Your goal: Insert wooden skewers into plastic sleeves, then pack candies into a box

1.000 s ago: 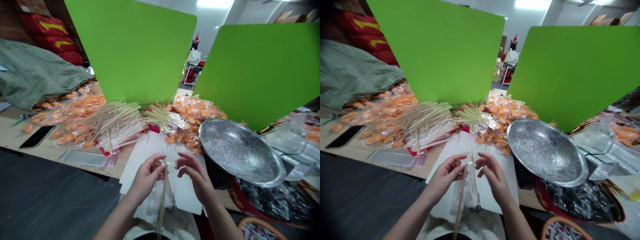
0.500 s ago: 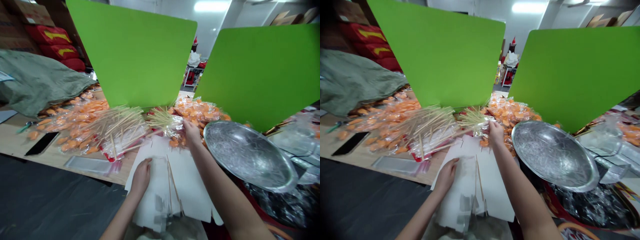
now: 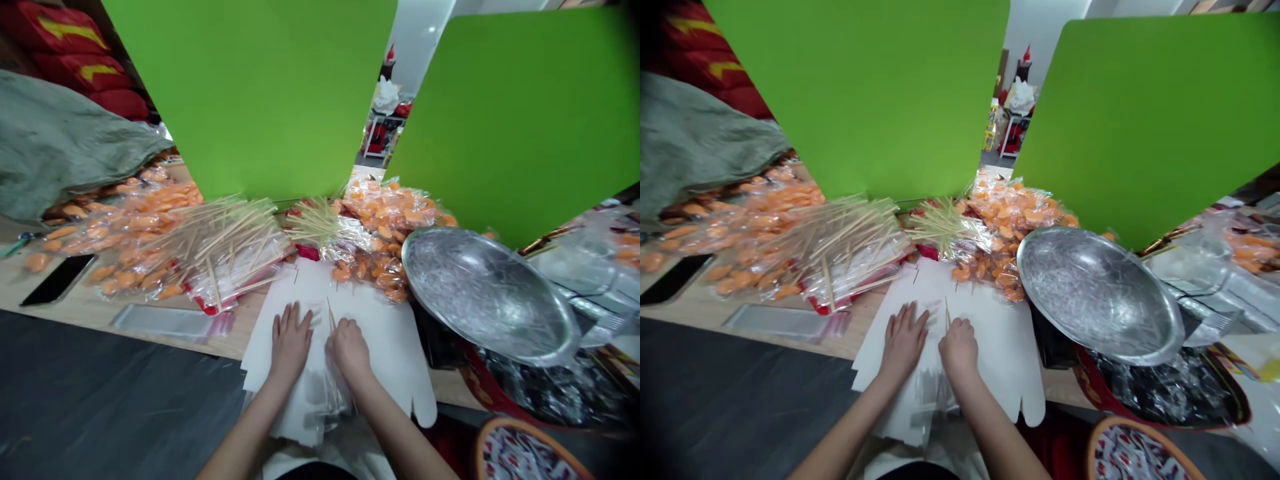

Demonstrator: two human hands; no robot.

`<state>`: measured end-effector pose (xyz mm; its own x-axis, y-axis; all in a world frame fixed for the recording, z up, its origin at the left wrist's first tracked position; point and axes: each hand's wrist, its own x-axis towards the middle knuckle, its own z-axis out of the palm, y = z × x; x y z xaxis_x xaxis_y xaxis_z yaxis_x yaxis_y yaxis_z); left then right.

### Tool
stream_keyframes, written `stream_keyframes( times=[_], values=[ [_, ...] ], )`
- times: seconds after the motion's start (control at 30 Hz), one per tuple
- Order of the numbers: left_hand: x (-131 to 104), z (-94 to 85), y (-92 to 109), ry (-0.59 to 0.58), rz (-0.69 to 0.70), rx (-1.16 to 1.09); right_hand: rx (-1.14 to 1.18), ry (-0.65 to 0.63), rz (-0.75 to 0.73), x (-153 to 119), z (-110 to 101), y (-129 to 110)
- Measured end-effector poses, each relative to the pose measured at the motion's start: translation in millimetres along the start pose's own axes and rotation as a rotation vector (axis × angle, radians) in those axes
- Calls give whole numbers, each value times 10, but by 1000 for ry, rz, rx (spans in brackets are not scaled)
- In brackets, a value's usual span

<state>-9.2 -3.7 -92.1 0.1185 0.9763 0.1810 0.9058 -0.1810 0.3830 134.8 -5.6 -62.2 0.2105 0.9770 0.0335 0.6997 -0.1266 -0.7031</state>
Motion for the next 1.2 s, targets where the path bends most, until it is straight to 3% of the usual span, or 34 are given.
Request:
stream_keyframes(
  times=[0.2, 0.3, 0.47, 0.57, 0.67, 0.8, 0.9, 0.97, 1.1, 1.2],
  values=[
    [9, -67, 46, -3, -191, -598, -101, 54, -20, 47, 86, 72],
    [18, -140, 55, 8, -295, -702, -90, 22, -6, 126, 6, 188],
    [85, -266, 21, -86, -427, -892, -9, -32, 97, 307, -297, 400],
    [143, -244, 7, -99, -454, -894, 34, -50, 124, 357, -431, 382],
    [185, -158, 12, -88, -464, -822, 68, -166, 116, 332, -336, 246],
    [207, -57, -12, -102, -420, -752, 122, -343, 128, 327, 33, 95],
    [206, -25, -75, -138, -339, -730, 160, -408, 149, 383, 230, 99],
    [187, -25, -117, -134, -285, -691, 172, -401, 154, 423, 274, 141],
    [77, -62, -153, -19, -173, -514, 169, -396, 112, 438, 247, 207],
    [-39, -82, -141, -32, 1, -397, 144, -387, 57, 399, 209, 176]
  ],
)
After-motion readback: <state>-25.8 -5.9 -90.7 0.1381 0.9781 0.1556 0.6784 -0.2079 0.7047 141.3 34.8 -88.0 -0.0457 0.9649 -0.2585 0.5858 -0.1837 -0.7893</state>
